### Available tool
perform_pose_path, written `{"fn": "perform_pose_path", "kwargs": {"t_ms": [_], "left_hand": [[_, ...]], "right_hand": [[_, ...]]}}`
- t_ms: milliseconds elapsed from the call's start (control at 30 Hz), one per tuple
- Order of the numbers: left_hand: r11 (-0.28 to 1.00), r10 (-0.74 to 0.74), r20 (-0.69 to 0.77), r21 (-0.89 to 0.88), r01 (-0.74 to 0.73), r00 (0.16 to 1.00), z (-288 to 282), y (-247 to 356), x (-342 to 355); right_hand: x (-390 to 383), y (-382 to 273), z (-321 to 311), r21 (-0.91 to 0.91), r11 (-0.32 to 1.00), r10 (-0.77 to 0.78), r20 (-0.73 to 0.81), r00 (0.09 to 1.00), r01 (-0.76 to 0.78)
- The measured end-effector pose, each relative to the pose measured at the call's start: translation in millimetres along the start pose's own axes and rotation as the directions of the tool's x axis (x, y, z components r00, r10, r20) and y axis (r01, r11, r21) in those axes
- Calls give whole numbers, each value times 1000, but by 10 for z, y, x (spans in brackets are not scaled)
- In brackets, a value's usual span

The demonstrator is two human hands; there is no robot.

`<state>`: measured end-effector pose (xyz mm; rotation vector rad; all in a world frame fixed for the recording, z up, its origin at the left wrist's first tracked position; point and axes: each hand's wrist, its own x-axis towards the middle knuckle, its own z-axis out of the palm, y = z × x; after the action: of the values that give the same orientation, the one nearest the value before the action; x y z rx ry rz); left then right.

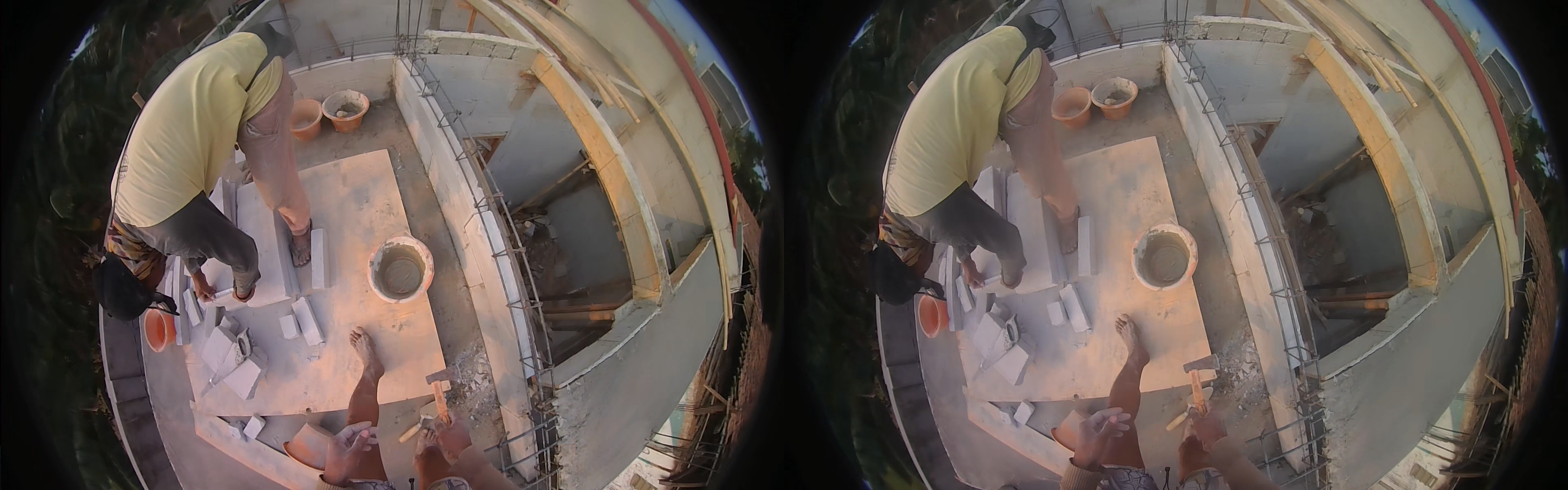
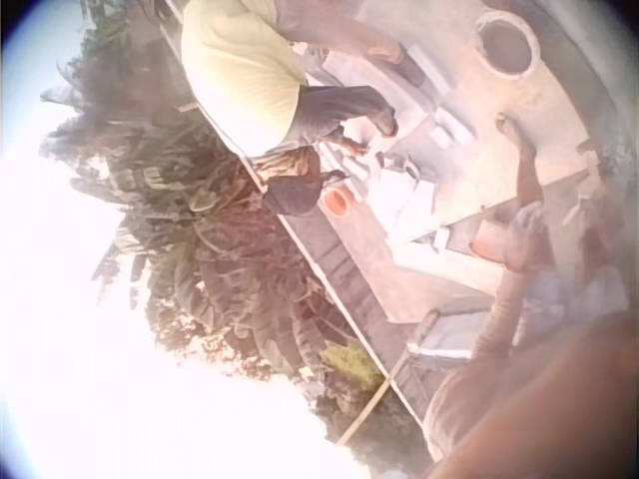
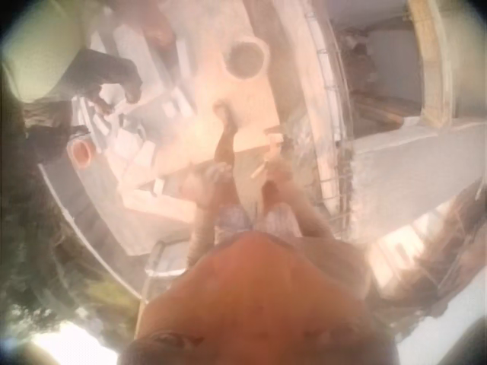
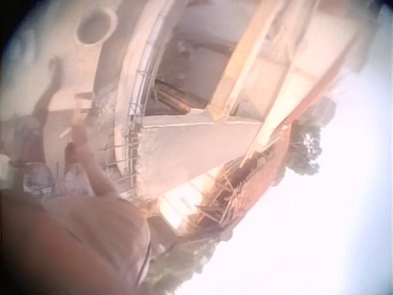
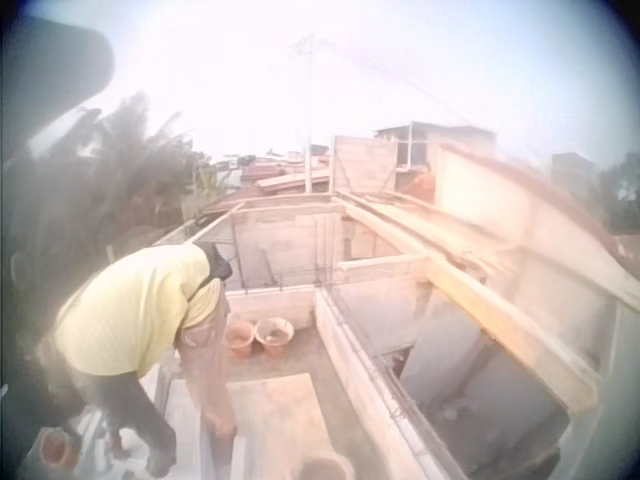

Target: The person uses a measuring tape to check distances on a construction wall, marks locations, and applies wet mortar with a trowel to secure blocks and reinforcement rods.

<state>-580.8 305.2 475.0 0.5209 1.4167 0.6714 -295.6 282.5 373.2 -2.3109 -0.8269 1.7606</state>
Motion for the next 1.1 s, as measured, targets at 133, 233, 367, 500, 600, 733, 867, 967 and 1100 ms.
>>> {"fn": "perform_pose_path", "kwargs": {"t_ms": [133,233,367,500,600,733,867,967,1100], "left_hand": [[985,-172,31,11,172,985,-143,433,705],[985,-170,39,32,169,985,-221,930,1186],[998,-55,-38,8,55,998,-416,1678,1651],[1000,15,-43,-9,-16,999,-566,2137,2138],[983,102,146,135,-122,984,-615,2369,2443],[1000,-5,76,-1,5,997,-347,2809,2782],[997,65,104,42,-70,992,11,3518,3352],[1000,12,89,-1,-12,996,306,4039,3923],[993,-110,-8,35,110,994,786,4485,4883]], "right_hand": [[356,-748,-441,-392,884,-350,-194,916,255],[651,-1343,-620,-381,920,-206,-264,942,94],[692,-2211,-667,-82,993,-100,-233,967,83],[649,-3036,-698,-197,958,-263,-327,908,207],[618,-3551,-863,-317,932,-296,-377,878,178],[709,-4139,-1304,-423,905,-222,-384,896,43],[1109,-4707,-1829,-250,958,-238,-427,872,140],[1736,-5297,-2254,41,982,-143,-485,863,186],[3069,-6322,-2846,105,904,-294,-552,780,414]]}}
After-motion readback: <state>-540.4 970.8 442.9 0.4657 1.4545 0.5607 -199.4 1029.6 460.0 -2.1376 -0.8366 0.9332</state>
